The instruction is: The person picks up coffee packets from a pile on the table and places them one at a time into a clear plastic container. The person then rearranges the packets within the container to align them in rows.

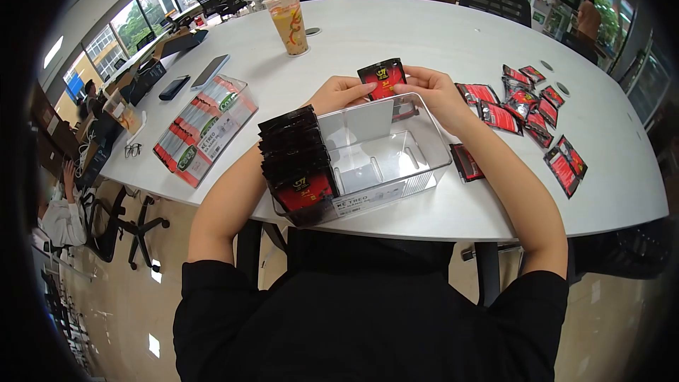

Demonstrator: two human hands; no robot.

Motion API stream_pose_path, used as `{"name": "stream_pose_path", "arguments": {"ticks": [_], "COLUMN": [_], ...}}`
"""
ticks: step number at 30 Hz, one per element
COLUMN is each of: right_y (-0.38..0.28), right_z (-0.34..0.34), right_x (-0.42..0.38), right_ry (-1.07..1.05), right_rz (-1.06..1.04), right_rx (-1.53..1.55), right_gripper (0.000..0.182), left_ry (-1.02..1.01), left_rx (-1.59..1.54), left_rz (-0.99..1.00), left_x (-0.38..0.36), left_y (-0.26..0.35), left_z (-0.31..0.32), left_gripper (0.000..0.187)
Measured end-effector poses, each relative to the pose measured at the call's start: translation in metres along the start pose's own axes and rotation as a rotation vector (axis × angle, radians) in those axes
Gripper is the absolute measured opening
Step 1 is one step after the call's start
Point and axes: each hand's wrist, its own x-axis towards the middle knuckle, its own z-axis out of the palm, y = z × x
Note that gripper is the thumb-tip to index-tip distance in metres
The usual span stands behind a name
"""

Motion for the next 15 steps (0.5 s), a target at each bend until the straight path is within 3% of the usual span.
{"name": "stream_pose_path", "arguments": {"ticks": [1,5,7,9,11,13,15], "right_y": [0.001,-0.001,-0.007,-0.009,-0.008,-0.007,-0.011], "right_z": [-0.001,0.004,0.013,0.01,0.001,-0.02,-0.046], "right_x": [0.0,-0.003,-0.004,-0.005,0.001,0.005,0.0], "right_ry": [-0.009,0.058,0.106,0.159,0.116,0.153,0.311], "right_rz": [-0.014,0.034,0.013,-0.008,-0.034,-0.025,-0.379], "right_rx": [-0.108,0.009,0.06,0.116,-0.001,-0.083,-1.252], "right_gripper": [0.042,0.032,0.03,0.029,0.027,0.036,0.044], "left_ry": [-0.013,-0.007,0.061,0.059,0.057,0.052,0.086], "left_rx": [0.054,-0.006,-0.256,-0.265,-0.272,-0.25,-0.305], "left_rz": [-0.014,-0.033,0.068,0.076,0.079,0.082,0.077], "left_x": [0.0,-0.003,-0.001,-0.002,-0.003,-0.005,0.001], "left_y": [0.001,0.003,0.003,0.006,0.006,0.005,-0.008], "left_z": [-0.001,0.007,0.018,0.022,0.022,0.02,0.012], "left_gripper": [0.035,0.033,0.032,0.031,0.031,0.031,0.031]}}
